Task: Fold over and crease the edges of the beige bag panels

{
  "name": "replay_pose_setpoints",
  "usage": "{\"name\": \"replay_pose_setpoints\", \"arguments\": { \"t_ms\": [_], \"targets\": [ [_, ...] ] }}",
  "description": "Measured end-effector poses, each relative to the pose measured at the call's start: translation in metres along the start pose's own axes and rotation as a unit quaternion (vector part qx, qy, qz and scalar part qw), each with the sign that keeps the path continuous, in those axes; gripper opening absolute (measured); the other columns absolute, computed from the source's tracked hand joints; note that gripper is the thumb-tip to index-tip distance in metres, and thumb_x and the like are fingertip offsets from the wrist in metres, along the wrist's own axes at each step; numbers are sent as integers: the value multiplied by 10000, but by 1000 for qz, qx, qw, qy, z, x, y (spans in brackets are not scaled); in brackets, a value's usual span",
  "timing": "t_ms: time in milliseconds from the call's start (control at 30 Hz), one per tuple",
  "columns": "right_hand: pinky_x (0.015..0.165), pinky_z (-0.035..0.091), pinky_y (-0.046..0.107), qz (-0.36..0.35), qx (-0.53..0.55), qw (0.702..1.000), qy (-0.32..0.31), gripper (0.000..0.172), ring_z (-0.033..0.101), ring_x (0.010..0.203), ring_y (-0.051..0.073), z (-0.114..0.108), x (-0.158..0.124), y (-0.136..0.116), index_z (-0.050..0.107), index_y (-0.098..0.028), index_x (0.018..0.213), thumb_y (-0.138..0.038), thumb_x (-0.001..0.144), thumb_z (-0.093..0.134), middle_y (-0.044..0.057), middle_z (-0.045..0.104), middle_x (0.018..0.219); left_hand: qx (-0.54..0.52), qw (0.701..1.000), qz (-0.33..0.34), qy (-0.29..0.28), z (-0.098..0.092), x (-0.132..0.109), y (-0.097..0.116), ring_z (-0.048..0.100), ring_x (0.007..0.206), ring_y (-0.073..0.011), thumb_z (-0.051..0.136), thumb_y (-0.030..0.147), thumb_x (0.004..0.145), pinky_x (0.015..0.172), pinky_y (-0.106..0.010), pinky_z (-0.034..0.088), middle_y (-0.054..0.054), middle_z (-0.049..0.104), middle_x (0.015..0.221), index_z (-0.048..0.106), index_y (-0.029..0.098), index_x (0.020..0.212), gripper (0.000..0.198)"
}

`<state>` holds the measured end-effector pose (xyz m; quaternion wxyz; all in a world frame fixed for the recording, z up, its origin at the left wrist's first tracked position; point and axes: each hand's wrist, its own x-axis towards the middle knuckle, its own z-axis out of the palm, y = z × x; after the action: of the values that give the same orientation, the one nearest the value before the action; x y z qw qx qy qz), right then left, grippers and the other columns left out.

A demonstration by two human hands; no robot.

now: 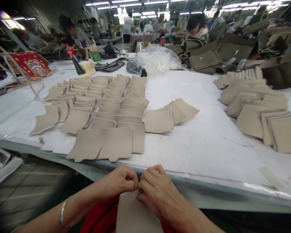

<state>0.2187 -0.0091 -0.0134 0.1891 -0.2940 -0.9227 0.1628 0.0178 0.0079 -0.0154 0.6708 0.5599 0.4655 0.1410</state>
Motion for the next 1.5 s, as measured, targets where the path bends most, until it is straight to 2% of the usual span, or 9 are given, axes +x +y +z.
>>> {"name": "replay_pose_setpoints", "arguments": {
  "t_ms": [267, 400, 533, 633, 733, 833, 967, 1200, 1500],
  "targets": [
    [773, 366, 339, 47, 41, 995, -82, 123, 503, 799, 184, 0, 11, 5, 554, -198, 796, -154, 902, 598, 8, 594, 831, -17, 1000, 2, -17, -1, 6, -10, 343, 577, -97, 541, 196, 621, 555, -244, 254, 46, 452, 569, 619, 120, 623, 110],
    [836, 393, 355, 101, 104, 987, -67, 81, 514, 917, 209, -5, 7, 2, 552, -213, 928, -151, 899, 596, 30, 599, 960, -56, 998, -5, -15, -3, 4, -5, 304, 582, -93, 564, 267, 686, 557, -240, 237, 51, 404, 580, 560, 138, 626, 142],
    [918, 413, 349, 211, 210, 953, -57, 354, 528, 1034, 209, -11, 0, -5, 499, -247, 1160, -115, 852, 613, 38, 593, 1121, -89, 996, -4, -27, -2, -1, 0, 343, 599, -97, 605, 358, 719, 575, -237, 269, 34, 445, 627, 534, 145, 647, 235],
    [859, 425, 339, 262, 227, 931, -115, 267, 561, 991, 215, -15, -2, -8, 543, -251, 1096, -151, 856, 600, 22, 631, 1063, -93, 995, -4, -19, 2, -7, -1, 318, 553, -94, 557, 477, 807, 535, -245, 241, 41, 414, 592, 513, 157, 661, 354],
    [789, 417, 311, 293, 227, 920, -127, 180, 588, 918, 204, -19, -2, -8, 575, -241, 1004, -145, 851, 575, 5, 660, 983, -107, 994, 11, -5, 10, -16, -5, 384, 609, -107, 522, 546, 861, 562, -241, 273, 13, 478, 672, 574, 138, 764, 422],
    [755, 401, 295, 310, 220, 918, -113, 132, 598, 873, 193, -19, -1, -9, 594, -233, 952, -152, 850, 571, -2, 673, 937, -209, 978, 15, -10, 26, -23, -17, 480, 729, -139, 743, 414, 719, 637, -242, 345, -20, 564, 827, 583, 138, 961, 401],
    [737, 390, 295, 316, 203, 920, -115, 118, 597, 843, 195, -17, 2, -10, 611, -230, 927, -160, 838, 579, -3, 679, 903, -326, 944, -11, 47, 49, -26, -35, 500, 672, -137, 767, 273, 636, 602, -243, 359, 0, 563, 765, 520, 156, 922, 395],
    [711, 377, 292, 325, 203, 916, -118, 122, 587, 826, 199, -15, 4, -8, 620, -226, 918, -159, 821, 585, 5, 677, 881, -271, 959, 2, 76, 52, -25, -33, 472, 680, -126, 734, 248, 634, 588, -234, 353, 6, 552, 774, 520, 151, 916, 367],
    [738, 370, 306, 325, 189, 920, -113, 126, 577, 847, 207, -10, 2, -8, 623, -228, 936, -173, 830, 586, 9, 673, 902, -323, 942, 3, 88, 62, -21, -37, 500, 690, -132, 781, 237, 582, 621, -243, 393, 9, 578, 770, 506, 160, 934, 453]
  ]
}}
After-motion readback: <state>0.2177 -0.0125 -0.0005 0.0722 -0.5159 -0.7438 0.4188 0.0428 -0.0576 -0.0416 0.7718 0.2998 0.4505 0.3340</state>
